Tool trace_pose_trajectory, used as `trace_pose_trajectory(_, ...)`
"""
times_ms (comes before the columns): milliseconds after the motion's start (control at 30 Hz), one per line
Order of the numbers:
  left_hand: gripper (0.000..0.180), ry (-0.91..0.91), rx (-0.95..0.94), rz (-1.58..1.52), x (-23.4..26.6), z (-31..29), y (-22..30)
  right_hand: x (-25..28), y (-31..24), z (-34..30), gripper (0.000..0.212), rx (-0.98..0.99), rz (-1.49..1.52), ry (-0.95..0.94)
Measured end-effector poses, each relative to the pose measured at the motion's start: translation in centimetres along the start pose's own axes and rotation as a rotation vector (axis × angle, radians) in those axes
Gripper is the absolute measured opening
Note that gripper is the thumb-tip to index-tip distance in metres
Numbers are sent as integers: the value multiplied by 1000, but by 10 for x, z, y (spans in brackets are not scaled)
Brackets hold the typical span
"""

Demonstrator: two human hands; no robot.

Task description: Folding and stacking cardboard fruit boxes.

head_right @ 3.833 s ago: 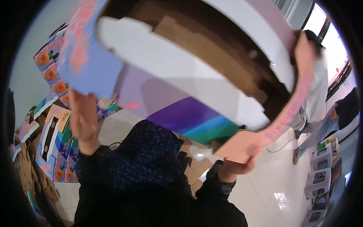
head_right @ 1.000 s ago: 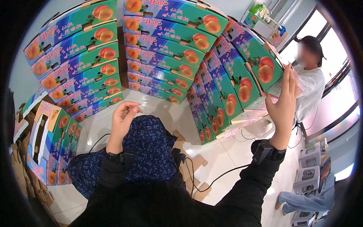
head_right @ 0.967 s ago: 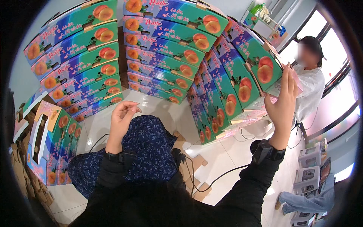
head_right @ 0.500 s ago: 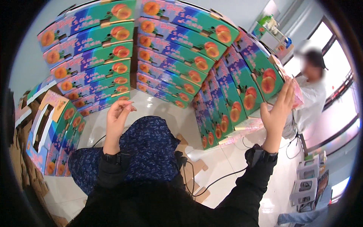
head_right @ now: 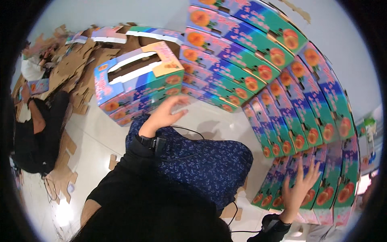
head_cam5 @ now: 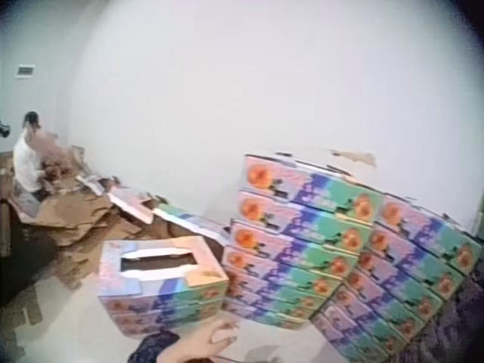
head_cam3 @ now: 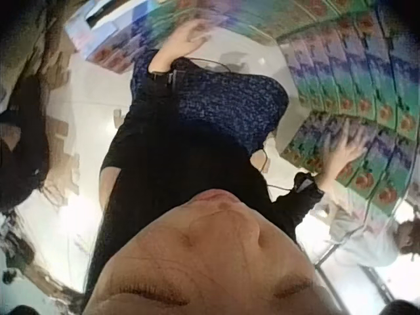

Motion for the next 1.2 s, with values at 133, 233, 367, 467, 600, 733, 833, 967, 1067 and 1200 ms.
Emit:
trace_pose_trajectory(133, 43, 401, 27, 435, 106, -35, 15, -42, -58, 17, 66, 217, 183, -62)
trace_pose_trajectory(233, 45, 755, 34, 604, 169, -62, 21, -64, -87, 21, 65, 225, 368, -175)
trace_pose_trajectory(367, 49, 946, 132, 833, 219, -84, -2, -90, -108, 18, 70, 220, 466, -266)
trace_pose_trajectory(467, 59, 864, 400, 869, 236, -97, -56, -109, -112, 9, 66, 216, 523, -312)
trace_pose_trajectory(600, 69, 582, 895, 1092, 224, -106, -106, -130, -108, -3, 61, 193, 543, -394)
trace_pose_trajectory(733, 63, 548, 914, 1172, 222, -101, -105, -138, -114, -3, 56, 203, 547, -419)
trace_pose_trajectory(833, 63, 529, 937, 1199, 220, -99, -102, -134, -134, 10, 60, 238, 581, -415)
trace_pose_trajectory(967, 66, 485, 939, 1194, 217, -96, -99, -120, -191, 50, 64, 348, 681, -453)
trace_pose_trajectory(1067, 66, 481, 928, 1183, 215, -92, -102, -89, -250, 91, 63, 600, 812, -309)
trace_pose_trajectory(1200, 66, 589, 783, 1165, 219, -104, -95, -70, -350, 149, 71, 813, 989, -346)
Point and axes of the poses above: each hand's wrist, its own z-axis towards the middle knuckle, its own x-axis out of the back of the hand, y = z × x, the point moved 10 cm from there along z, towards the middle knuckle, and after that the axes turned 9 degrees about -y, right-handed, at the moved point
